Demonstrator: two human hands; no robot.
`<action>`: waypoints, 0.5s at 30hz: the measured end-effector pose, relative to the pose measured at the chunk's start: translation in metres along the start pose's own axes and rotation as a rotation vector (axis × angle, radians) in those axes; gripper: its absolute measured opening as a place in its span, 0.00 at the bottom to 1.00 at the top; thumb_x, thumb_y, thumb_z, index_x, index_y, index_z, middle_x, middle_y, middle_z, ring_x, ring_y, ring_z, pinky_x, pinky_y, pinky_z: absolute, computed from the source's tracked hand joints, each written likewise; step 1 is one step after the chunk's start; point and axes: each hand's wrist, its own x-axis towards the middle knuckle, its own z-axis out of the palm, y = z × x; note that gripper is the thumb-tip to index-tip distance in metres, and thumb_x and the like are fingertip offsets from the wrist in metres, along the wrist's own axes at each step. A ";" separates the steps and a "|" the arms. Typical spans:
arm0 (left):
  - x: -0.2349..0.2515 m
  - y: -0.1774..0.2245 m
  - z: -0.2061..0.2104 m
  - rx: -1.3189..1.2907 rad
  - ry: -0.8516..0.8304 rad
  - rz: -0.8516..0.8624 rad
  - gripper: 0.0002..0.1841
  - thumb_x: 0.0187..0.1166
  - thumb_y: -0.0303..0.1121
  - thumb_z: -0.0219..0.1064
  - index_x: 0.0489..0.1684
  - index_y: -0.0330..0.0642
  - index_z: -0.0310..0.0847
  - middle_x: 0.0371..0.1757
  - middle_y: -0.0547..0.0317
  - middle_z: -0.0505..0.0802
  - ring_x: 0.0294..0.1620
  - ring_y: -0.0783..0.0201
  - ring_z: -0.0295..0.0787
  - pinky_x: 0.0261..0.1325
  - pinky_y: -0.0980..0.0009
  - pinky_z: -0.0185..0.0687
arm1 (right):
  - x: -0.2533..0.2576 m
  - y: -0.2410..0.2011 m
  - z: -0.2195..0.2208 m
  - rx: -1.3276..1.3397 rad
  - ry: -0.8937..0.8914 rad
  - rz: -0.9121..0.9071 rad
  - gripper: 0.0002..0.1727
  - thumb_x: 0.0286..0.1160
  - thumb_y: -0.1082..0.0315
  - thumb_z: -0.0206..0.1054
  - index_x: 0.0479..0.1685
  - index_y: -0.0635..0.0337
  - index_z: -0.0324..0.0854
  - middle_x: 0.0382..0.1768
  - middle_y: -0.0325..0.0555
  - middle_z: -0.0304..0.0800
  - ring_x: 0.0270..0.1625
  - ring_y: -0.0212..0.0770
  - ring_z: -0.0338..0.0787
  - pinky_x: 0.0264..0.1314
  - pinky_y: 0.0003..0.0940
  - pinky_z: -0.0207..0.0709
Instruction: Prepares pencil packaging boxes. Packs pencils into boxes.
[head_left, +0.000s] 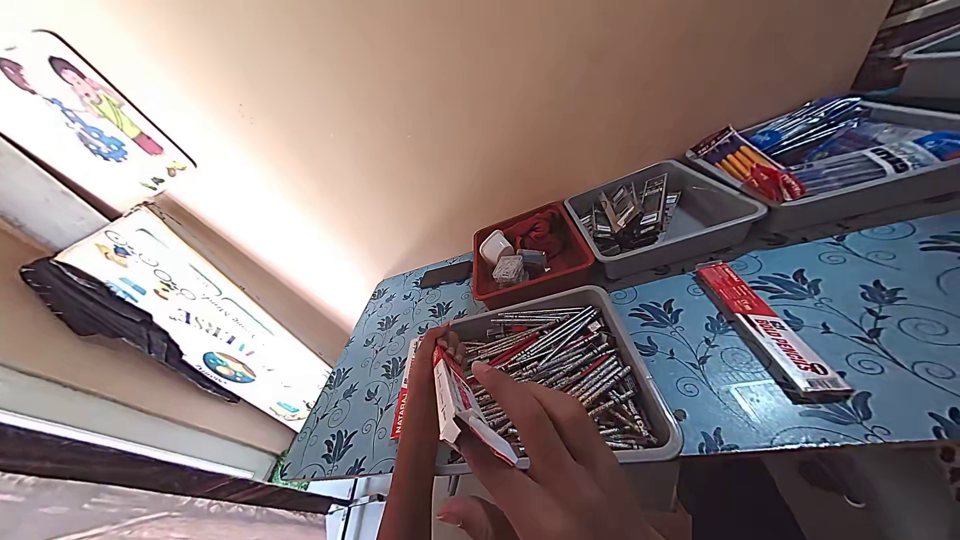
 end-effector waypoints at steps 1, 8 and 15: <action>0.001 -0.001 -0.004 0.000 -0.024 0.012 0.30 0.89 0.32 0.36 0.11 0.55 0.76 0.12 0.73 0.81 0.14 0.78 0.79 0.21 0.81 0.75 | 0.000 0.000 0.000 -0.022 -0.022 0.003 0.27 0.87 0.40 0.54 0.51 0.47 0.95 0.71 0.54 0.86 0.65 0.44 0.83 0.67 0.30 0.69; -0.003 0.001 -0.002 0.015 0.041 0.004 0.32 0.91 0.34 0.35 0.08 0.54 0.74 0.11 0.72 0.81 0.13 0.77 0.79 0.19 0.82 0.75 | 0.001 -0.001 0.001 -0.080 -0.133 0.005 0.25 0.87 0.43 0.54 0.50 0.43 0.96 0.69 0.53 0.88 0.65 0.48 0.86 0.65 0.35 0.74; -0.004 0.004 -0.007 0.144 -0.071 -0.015 0.32 0.90 0.37 0.37 0.06 0.59 0.75 0.11 0.77 0.81 0.16 0.80 0.79 0.22 0.83 0.73 | 0.003 -0.003 -0.011 -0.027 -0.240 -0.035 0.21 0.84 0.46 0.58 0.53 0.43 0.95 0.70 0.55 0.87 0.67 0.49 0.87 0.66 0.36 0.76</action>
